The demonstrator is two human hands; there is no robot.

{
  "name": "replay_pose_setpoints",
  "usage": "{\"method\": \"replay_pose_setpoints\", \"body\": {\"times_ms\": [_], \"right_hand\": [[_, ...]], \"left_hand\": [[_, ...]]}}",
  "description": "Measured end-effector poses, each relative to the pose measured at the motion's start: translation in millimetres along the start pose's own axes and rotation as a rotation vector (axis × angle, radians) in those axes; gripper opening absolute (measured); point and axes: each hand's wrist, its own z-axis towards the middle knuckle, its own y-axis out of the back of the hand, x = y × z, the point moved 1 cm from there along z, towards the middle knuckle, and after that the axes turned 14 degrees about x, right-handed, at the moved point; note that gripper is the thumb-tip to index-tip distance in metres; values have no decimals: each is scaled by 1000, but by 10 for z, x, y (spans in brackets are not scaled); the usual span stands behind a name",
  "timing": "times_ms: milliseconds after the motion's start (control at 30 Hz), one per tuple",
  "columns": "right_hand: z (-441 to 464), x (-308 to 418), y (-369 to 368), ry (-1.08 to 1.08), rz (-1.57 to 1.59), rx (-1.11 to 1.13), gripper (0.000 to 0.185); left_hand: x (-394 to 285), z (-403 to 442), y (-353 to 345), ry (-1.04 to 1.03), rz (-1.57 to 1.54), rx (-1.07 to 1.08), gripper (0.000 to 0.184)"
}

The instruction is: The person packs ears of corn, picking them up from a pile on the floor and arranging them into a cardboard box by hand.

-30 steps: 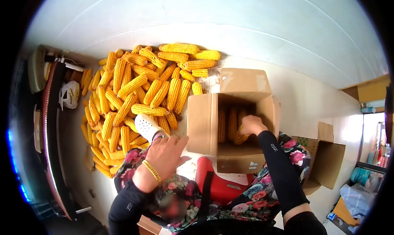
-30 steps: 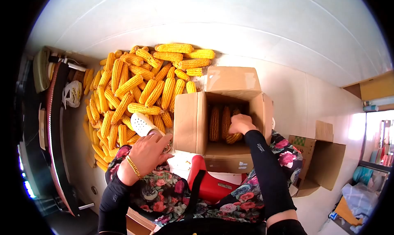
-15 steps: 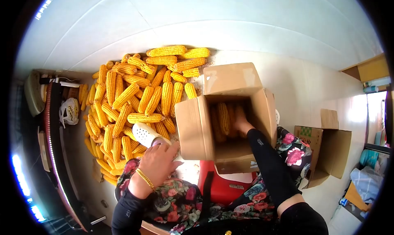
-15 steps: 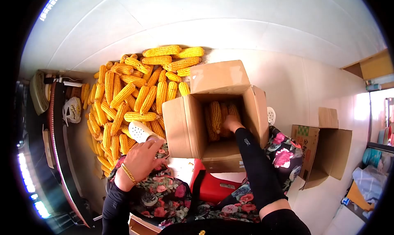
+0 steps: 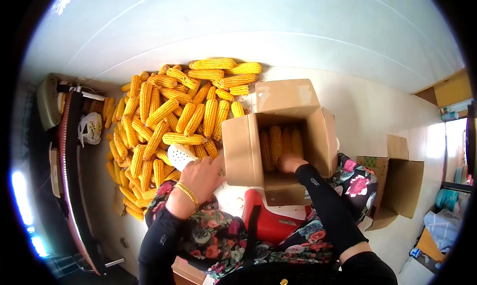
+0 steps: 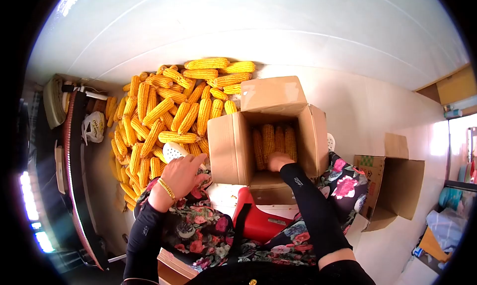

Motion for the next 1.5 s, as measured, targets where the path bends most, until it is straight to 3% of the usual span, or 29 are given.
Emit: {"method": "replay_pose_setpoints", "body": {"times_ms": [33, 167, 200, 333, 400, 500, 567, 667, 767, 833, 1000, 1100, 1133, 1233, 1333, 1367, 1400, 1467, 1500], "right_hand": [[-171, 110, 53, 4, -6, -6, 35], [-1186, 722, 169, 176, 120, -450, 28], [-1285, 812, 83, 214, 162, -444, 25], [-1263, 864, -447, 265, 99, -600, 22], [-1243, 836, -532, 476, 11, -953, 19], [-1219, 782, -442, 559, -4, -1030, 17], [-1271, 798, -435, 559, -2, -931, 19], [-1365, 830, -364, 506, -11, -736, 27], [-1408, 838, -329, 418, -47, -570, 36], [-1380, 834, -323, 431, -21, -569, 37], [-1331, 850, -353, 448, -16, -614, 33], [-1351, 855, -331, 478, 1, -657, 31], [-1353, 863, -321, 482, 6, -647, 30], [-1325, 878, -320, 485, 1, -644, 30], [-1306, 852, -315, 481, -8, -653, 31], [-1303, 867, -344, 479, -9, -647, 31], [-1303, 876, -357, 490, -7, -649, 31], [-1295, 873, -330, 492, -5, -672, 32], [-1280, 877, -336, 513, -2, -684, 32]], "left_hand": [[38, -3, -12, 6, 2, -7, 45], [222, 22, 33, 81, -30, -9, 49], [262, 41, 62, 143, -55, 24, 51], [583, 175, 126, 263, -149, 136, 58], [793, 268, 22, 291, -210, 177, 60], [1213, 572, -285, 238, -199, 230, 59], [1387, 772, -395, 274, -183, 241, 56], [1592, 1130, -506, 561, -117, 235, 49], [1776, 1518, -821, 699, -186, 81, 35], [1826, 1733, -982, 813, -263, 160, 50], [2222, 2213, -1546, 829, -153, 68, 58], [2148, 2259, -1543, 807, -91, 28, 75], [2195, 2293, -1585, 805, -62, -114, 75], [2260, 2367, -1732, 792, -165, -48, 58], [2293, 2406, -1823, 799, -228, -148, 49], [2356, 2409, -1844, 797, -331, -160, 45], [2418, 2438, -1857, 763, -625, -157, 42], [2379, 2419, -1849, 644, -1867, -317, 41], [2256, 2388, -1779, 587, -2219, -347, 40]]}}
